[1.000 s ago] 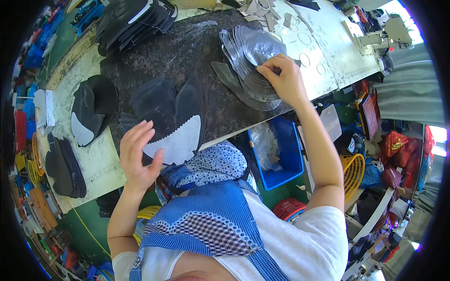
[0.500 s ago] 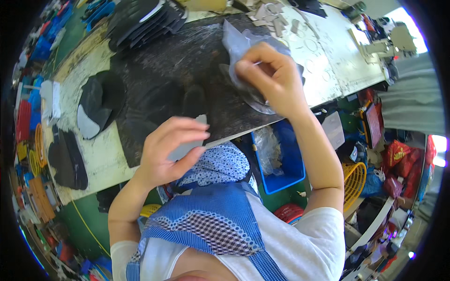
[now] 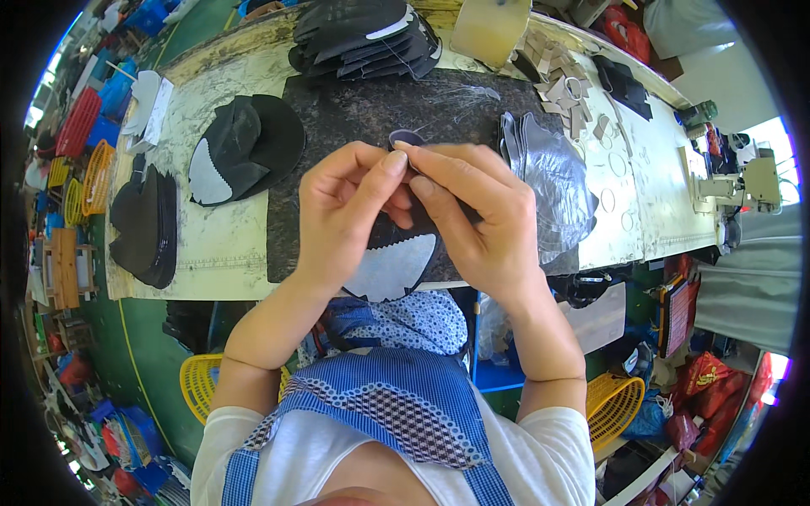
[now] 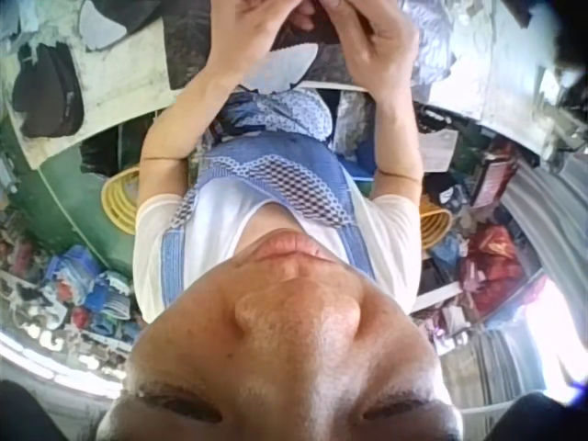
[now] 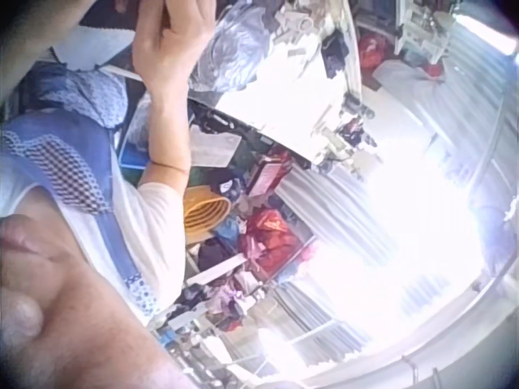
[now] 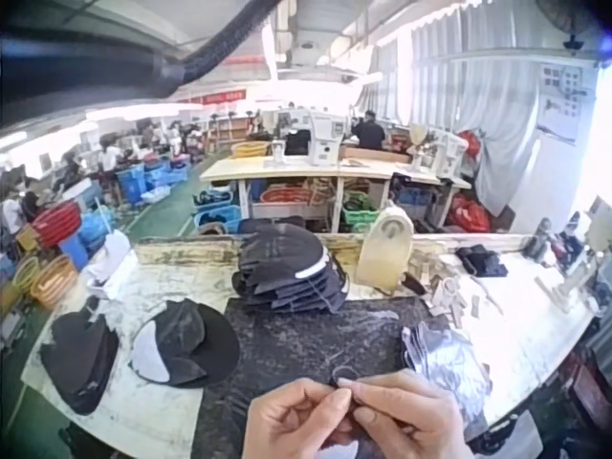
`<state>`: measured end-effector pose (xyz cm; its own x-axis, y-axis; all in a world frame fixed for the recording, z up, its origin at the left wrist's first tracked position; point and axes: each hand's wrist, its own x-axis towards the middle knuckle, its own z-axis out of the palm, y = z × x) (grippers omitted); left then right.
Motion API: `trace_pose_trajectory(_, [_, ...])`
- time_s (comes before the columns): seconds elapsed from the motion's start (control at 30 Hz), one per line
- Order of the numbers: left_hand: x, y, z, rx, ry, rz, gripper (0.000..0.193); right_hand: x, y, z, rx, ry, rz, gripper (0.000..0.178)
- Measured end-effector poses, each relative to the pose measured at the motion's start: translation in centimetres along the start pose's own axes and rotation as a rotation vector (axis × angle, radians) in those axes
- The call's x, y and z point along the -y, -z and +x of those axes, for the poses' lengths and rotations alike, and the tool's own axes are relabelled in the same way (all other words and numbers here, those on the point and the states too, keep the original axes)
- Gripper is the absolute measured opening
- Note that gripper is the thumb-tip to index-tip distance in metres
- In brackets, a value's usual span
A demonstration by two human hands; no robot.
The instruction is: The person applies adhesive lining pieces onto shoe upper cutouts by hand, aligning and pressing each component into place on the workbench.
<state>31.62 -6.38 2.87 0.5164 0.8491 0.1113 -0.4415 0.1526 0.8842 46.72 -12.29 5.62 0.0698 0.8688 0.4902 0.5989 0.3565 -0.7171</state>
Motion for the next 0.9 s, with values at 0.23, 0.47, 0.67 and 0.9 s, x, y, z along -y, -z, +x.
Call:
trace_pose_trajectory(0.23, [-0.9, 0.8, 1.2, 0.021, 0.179, 0.039, 0.017, 0.4, -0.4, -0.2, -0.03, 0.01, -0.116, 0.022])
trace_pose_trajectory(0.47, [1.3, -0.8, 0.4, -0.031, -0.09, 0.12, 0.003, -0.3, -0.5, -0.7, -0.161, -0.51, 0.719, 0.02])
trace_pose_trajectory(0.67, [1.1, 2.9, 0.5, 0.295, -0.284, 0.496, 0.013, -3.1, 2.7, 0.4, 0.085, -0.767, 0.864, 0.011])
trace_pose_trajectory(0.9, [-4.1, 1.2, 0.0, 0.834, -1.268, 1.017, 0.012, 1.0, 3.6, -2.6, 0.473, -0.951, 0.694, 0.013])
